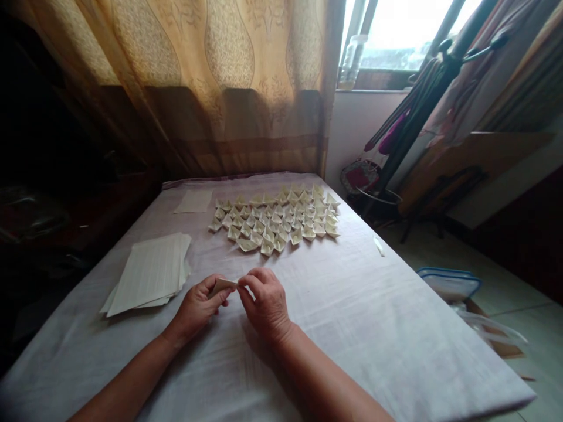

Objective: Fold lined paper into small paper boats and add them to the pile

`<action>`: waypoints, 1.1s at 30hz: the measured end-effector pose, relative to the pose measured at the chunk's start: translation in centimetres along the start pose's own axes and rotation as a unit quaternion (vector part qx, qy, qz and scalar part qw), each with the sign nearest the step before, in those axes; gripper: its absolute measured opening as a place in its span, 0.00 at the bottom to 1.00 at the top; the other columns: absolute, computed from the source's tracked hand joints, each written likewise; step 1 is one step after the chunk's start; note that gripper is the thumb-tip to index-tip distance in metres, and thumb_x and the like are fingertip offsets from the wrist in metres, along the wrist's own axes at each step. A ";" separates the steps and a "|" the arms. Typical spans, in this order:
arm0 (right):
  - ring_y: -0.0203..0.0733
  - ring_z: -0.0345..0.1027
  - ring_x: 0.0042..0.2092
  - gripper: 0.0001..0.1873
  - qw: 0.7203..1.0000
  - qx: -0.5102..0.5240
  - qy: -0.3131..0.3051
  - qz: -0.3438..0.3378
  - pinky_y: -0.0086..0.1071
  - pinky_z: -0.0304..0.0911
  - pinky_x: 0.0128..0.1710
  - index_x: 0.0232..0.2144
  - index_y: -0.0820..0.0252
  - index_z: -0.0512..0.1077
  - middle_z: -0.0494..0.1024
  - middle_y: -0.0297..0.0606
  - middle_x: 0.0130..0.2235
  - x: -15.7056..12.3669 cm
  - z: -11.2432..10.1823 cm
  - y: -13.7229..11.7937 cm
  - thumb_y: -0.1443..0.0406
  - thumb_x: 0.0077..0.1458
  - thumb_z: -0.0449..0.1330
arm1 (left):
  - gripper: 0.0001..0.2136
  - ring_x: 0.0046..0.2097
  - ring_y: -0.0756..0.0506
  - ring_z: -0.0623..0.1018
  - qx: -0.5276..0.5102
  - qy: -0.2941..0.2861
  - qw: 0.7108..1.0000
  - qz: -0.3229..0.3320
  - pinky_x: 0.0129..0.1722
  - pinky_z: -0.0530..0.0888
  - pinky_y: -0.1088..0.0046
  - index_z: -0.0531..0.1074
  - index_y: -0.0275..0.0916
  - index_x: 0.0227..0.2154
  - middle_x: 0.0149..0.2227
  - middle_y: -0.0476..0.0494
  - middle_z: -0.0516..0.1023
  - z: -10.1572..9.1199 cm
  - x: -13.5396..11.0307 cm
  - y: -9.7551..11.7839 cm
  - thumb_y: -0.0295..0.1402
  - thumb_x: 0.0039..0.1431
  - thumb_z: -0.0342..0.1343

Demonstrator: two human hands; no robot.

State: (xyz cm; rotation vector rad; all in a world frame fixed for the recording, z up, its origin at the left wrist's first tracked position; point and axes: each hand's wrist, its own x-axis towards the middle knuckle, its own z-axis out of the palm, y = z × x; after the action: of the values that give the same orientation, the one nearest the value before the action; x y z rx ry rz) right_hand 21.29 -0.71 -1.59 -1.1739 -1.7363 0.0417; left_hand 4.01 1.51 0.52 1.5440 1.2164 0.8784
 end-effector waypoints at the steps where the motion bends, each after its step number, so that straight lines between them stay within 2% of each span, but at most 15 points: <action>1: 0.41 0.69 0.38 0.03 1.000 0.005 -0.004 0.001 0.32 0.67 0.39 0.34 0.56 0.75 0.75 0.38 0.35 0.1 0.0 0.1 0.68 0.59 0.60 | 0.11 0.24 0.51 0.70 0.019 0.010 0.999 0.026 0.23 0.68 0.78 0.73 0.38 0.29 0.22 0.53 0.71 0.1 0.0 -0.2 0.42 0.52 0.58; 4: 0.40 0.69 0.37 0.04 1.000 0.020 -0.014 0.014 0.32 0.66 0.38 0.34 0.56 0.75 0.75 0.37 0.35 -0.1 -0.1 0.4 0.68 0.60 0.59 | 0.08 0.27 0.50 0.73 0.083 0.036 0.992 0.092 0.28 0.70 0.78 0.73 0.39 0.29 0.24 0.53 0.74 0.3 -0.2 -0.7 0.38 0.56 0.57; 7: 0.39 0.67 0.36 0.05 1.000 0.012 -0.010 0.011 0.32 0.66 0.37 0.34 0.56 0.74 0.74 0.37 0.34 -0.2 -0.4 0.3 0.69 0.61 0.58 | 0.05 0.32 0.49 0.78 0.127 0.062 0.976 0.163 0.34 0.74 0.76 0.73 0.40 0.37 0.31 0.50 0.79 0.5 -0.6 -1.2 0.34 0.59 0.56; 10: 0.39 0.65 0.35 0.07 1.000 -0.013 -0.014 -0.021 0.31 0.64 0.35 0.33 0.56 0.74 0.73 0.36 0.33 0.0 -0.8 -0.1 0.70 0.61 0.58 | 0.09 0.41 0.47 0.79 0.177 0.088 0.945 0.261 0.43 0.75 0.72 0.72 0.42 0.44 0.42 0.45 0.79 0.5 -0.9 -1.3 0.30 0.61 0.57; 13: 0.38 0.64 0.35 0.08 0.999 -0.018 -0.028 -0.040 0.32 0.63 0.36 0.34 0.56 0.75 0.73 0.36 0.33 0.2 -1.0 -0.2 0.71 0.61 0.57 | 0.06 0.44 0.46 0.77 0.252 0.115 0.908 0.315 0.44 0.74 0.69 0.75 0.44 0.39 0.45 0.44 0.76 0.2 -1.1 -1.0 0.28 0.60 0.58; 16: 0.38 0.64 0.34 0.08 0.998 -0.007 -0.053 -0.036 0.33 0.62 0.36 0.33 0.56 0.74 0.73 0.36 0.32 0.1 -0.8 -0.1 0.72 0.61 0.57 | 0.05 0.40 0.45 0.76 0.301 0.106 0.887 0.334 0.44 0.70 0.65 0.75 0.44 0.36 0.38 0.47 0.77 0.0 -1.0 -0.5 0.26 0.61 0.58; 20: 0.39 0.66 0.35 0.05 0.998 0.012 -0.063 -0.001 0.34 0.63 0.36 0.34 0.56 0.73 0.73 0.36 0.33 -0.1 -0.6 0.0 0.70 0.61 0.58 | 0.04 0.34 0.47 0.74 0.279 0.059 0.907 0.310 0.42 0.67 0.66 0.72 0.41 0.34 0.30 0.50 0.76 -0.1 -0.9 -0.2 0.25 0.62 0.56; 26: 0.40 0.66 0.36 0.05 0.995 0.052 -0.072 0.037 0.33 0.64 0.36 0.34 0.56 0.73 0.73 0.37 0.34 -0.1 -1.0 -0.1 0.70 0.59 0.59 | 0.04 0.34 0.48 0.74 0.248 0.046 0.919 0.303 0.42 0.67 0.67 0.71 0.40 0.33 0.29 0.51 0.76 -0.2 -0.8 -0.3 0.25 0.62 0.55; 31: 0.38 0.66 0.35 0.05 0.992 0.068 -0.095 0.052 0.31 0.64 0.34 0.33 0.56 0.74 0.72 0.36 0.34 -0.1 -1.4 -0.1 0.70 0.59 0.60 | 0.06 0.35 0.48 0.75 0.267 0.037 0.907 0.325 0.48 0.65 0.64 0.73 0.41 0.40 0.31 0.51 0.77 -0.3 -0.9 0.1 0.26 0.64 0.55; 33: 0.39 0.67 0.36 0.05 0.991 0.068 -0.101 0.057 0.31 0.65 0.35 0.32 0.56 0.74 0.72 0.37 0.35 -0.2 -1.4 -0.2 0.69 0.60 0.59 | 0.05 0.35 0.48 0.75 0.275 0.036 0.903 0.327 0.49 0.64 0.63 0.74 0.42 0.39 0.30 0.52 0.77 -0.4 -0.9 0.3 0.27 0.64 0.55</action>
State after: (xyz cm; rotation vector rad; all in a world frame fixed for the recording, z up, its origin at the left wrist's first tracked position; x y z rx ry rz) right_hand 22.19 -1.58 -0.96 -1.1998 -1.8084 0.3541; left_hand 3.53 0.69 0.92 2.4854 1.0488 1.0686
